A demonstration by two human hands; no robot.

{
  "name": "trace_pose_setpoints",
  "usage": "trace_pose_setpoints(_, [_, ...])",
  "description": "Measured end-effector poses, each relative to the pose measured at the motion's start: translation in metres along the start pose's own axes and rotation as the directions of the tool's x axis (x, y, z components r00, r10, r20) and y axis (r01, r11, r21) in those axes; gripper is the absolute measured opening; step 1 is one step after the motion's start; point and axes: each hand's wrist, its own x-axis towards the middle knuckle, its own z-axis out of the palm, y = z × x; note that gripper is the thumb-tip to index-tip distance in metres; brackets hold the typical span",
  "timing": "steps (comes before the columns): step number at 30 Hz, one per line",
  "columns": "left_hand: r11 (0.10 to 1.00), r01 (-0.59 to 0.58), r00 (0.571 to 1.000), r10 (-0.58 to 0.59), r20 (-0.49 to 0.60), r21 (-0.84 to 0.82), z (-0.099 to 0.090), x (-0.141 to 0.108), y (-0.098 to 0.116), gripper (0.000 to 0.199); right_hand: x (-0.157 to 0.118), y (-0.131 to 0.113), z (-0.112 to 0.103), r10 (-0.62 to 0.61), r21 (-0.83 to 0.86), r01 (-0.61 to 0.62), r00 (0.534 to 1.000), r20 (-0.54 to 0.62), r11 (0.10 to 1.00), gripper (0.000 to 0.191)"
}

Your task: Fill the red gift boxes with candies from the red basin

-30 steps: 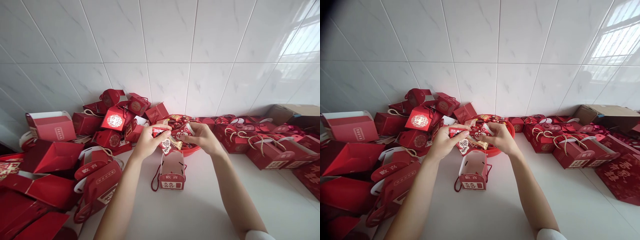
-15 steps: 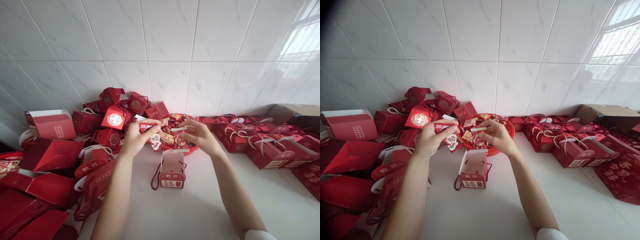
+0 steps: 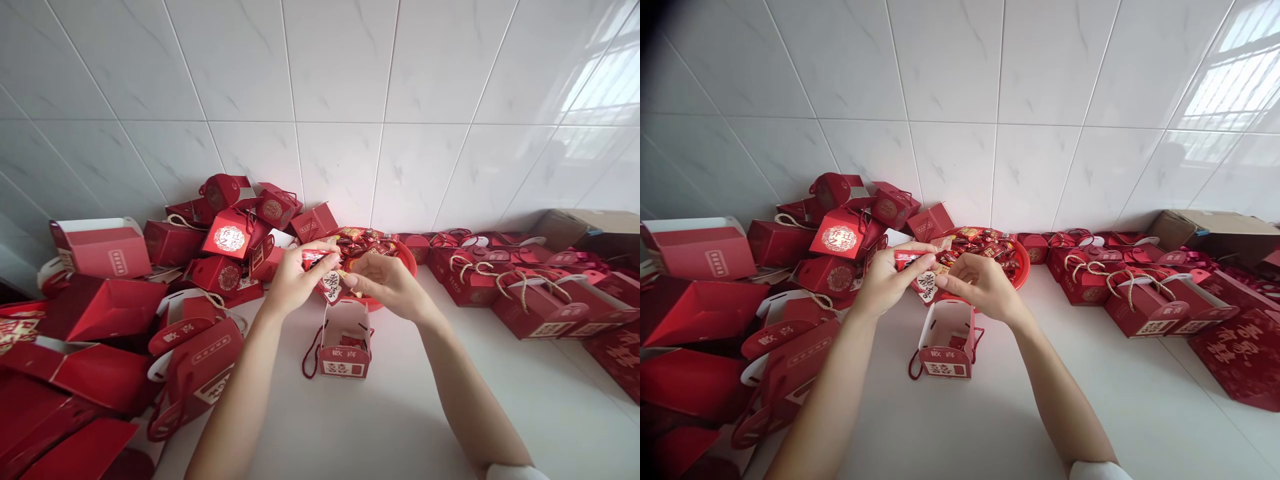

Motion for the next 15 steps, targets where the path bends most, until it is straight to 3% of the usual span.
trace_pose_setpoints(5, [0.997, -0.044, 0.999, 0.042, 0.032, 0.056, 0.008, -0.001, -0.003, 0.036, 0.002, 0.002, 0.006, 0.018, 0.062, -0.016, 0.999, -0.026, 0.998, 0.04])
trace_pose_setpoints(9, [1.0, -0.007, 1.0, 0.007, -0.022, 0.025, 0.003, 0.0, 0.001, 0.04, -0.001, -0.003, -0.004, -0.031, 0.041, 0.032, 0.999, -0.045, 0.999, 0.028])
trace_pose_setpoints(13, [0.985, 0.092, 0.992, -0.103, -0.073, -0.147, -0.003, 0.002, 0.002, 0.038, -0.004, -0.005, -0.012, -0.024, -0.157, 0.043, 0.992, 0.122, 0.987, 0.003])
trace_pose_setpoints(15, [0.969, 0.119, 0.986, -0.14, -0.087, -0.217, -0.004, 0.003, 0.002, 0.032, -0.004, -0.001, -0.01, 0.019, -0.286, 0.042, 0.978, 0.208, 0.957, 0.007])
